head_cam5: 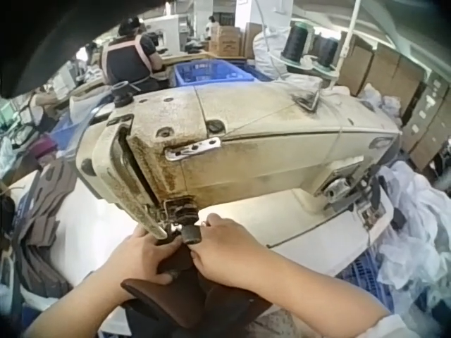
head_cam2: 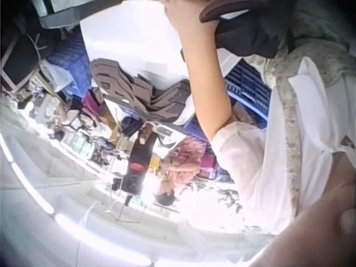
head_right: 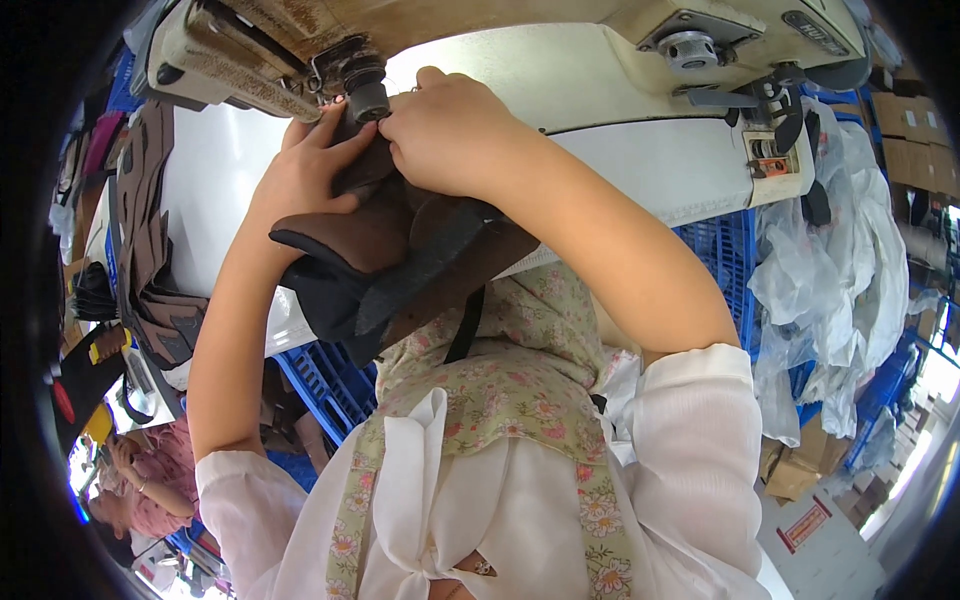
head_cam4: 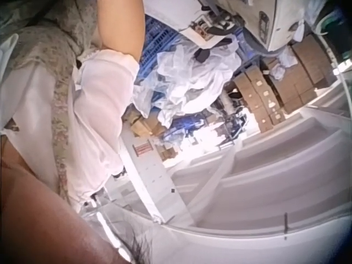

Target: Sewing together leather components of a shoe upper using an industrial sewing machine and trimming thread with snips.

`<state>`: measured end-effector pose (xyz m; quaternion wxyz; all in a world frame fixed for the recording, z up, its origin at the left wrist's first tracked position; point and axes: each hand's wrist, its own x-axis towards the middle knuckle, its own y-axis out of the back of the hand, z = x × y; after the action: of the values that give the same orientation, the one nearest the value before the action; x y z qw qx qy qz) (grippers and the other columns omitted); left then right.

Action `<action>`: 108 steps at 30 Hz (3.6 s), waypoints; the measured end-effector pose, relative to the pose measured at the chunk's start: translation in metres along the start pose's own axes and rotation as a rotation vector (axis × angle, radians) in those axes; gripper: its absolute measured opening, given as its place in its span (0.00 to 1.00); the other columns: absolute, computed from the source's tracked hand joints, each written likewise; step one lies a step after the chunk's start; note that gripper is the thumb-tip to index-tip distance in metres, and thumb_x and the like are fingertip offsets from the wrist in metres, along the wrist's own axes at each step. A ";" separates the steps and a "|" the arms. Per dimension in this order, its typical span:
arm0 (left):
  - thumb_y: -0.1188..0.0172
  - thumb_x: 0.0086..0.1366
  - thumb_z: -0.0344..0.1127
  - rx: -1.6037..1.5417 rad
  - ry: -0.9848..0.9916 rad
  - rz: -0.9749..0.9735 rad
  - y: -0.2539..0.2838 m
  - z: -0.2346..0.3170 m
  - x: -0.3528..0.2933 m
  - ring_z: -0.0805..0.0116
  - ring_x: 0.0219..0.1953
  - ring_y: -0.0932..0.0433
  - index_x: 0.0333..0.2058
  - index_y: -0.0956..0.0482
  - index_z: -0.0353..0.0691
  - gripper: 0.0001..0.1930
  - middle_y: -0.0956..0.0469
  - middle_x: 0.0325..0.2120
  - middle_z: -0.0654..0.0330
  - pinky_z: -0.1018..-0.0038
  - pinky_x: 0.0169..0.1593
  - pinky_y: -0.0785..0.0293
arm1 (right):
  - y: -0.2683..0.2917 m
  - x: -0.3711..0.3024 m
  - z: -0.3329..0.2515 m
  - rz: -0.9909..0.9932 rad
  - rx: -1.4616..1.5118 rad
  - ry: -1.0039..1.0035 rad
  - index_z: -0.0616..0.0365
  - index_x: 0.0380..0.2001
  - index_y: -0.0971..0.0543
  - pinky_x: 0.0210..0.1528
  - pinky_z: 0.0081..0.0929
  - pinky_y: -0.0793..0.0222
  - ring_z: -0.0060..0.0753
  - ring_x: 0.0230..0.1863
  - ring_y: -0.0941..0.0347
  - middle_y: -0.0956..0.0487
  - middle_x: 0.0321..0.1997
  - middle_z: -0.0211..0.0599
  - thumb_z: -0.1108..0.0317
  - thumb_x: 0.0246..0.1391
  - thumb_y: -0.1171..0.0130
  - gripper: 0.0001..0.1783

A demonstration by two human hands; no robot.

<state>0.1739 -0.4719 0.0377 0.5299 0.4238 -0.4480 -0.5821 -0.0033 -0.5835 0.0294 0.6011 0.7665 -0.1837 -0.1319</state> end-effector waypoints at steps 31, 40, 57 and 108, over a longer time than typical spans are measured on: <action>0.36 0.38 0.29 -0.121 0.000 -0.007 -0.006 -0.008 -0.001 0.43 0.57 0.30 0.49 0.16 0.56 0.32 0.34 0.63 0.44 0.63 0.61 0.30 | -0.013 -0.007 0.012 0.273 0.141 0.159 0.53 0.26 0.15 0.45 0.37 0.24 0.37 0.44 0.26 0.19 0.39 0.28 0.61 0.48 0.38 0.09; 0.33 0.43 0.37 -0.053 0.099 -0.021 -0.002 0.000 -0.004 0.41 0.64 0.37 0.47 0.15 0.60 0.27 0.32 0.58 0.46 0.59 0.61 0.29 | -0.011 -0.009 0.014 0.198 0.189 0.179 0.54 0.33 0.16 0.49 0.38 0.26 0.40 0.47 0.25 0.18 0.40 0.32 0.63 0.49 0.37 0.10; 0.34 0.42 0.33 -0.132 0.094 0.046 -0.001 -0.008 -0.001 0.50 0.54 0.30 0.42 0.13 0.48 0.23 0.26 0.44 0.50 0.64 0.56 0.28 | -0.014 -0.007 0.004 0.286 0.215 0.062 0.53 0.25 0.16 0.43 0.40 0.24 0.41 0.41 0.22 0.17 0.30 0.35 0.62 0.48 0.40 0.08; 0.43 0.69 0.47 -0.470 -0.122 -0.147 0.033 -0.056 0.006 0.55 0.58 0.31 0.48 0.17 0.39 0.19 0.22 0.45 0.50 0.68 0.61 0.36 | -0.010 -0.006 -0.001 0.126 0.224 0.013 0.60 0.27 0.16 0.54 0.43 0.31 0.46 0.46 0.25 0.18 0.34 0.37 0.52 0.49 0.37 0.19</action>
<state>0.2357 -0.4836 0.0559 0.5421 0.2845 -0.2994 -0.7318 -0.0074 -0.5778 0.0201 0.5201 0.8166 -0.2411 -0.0675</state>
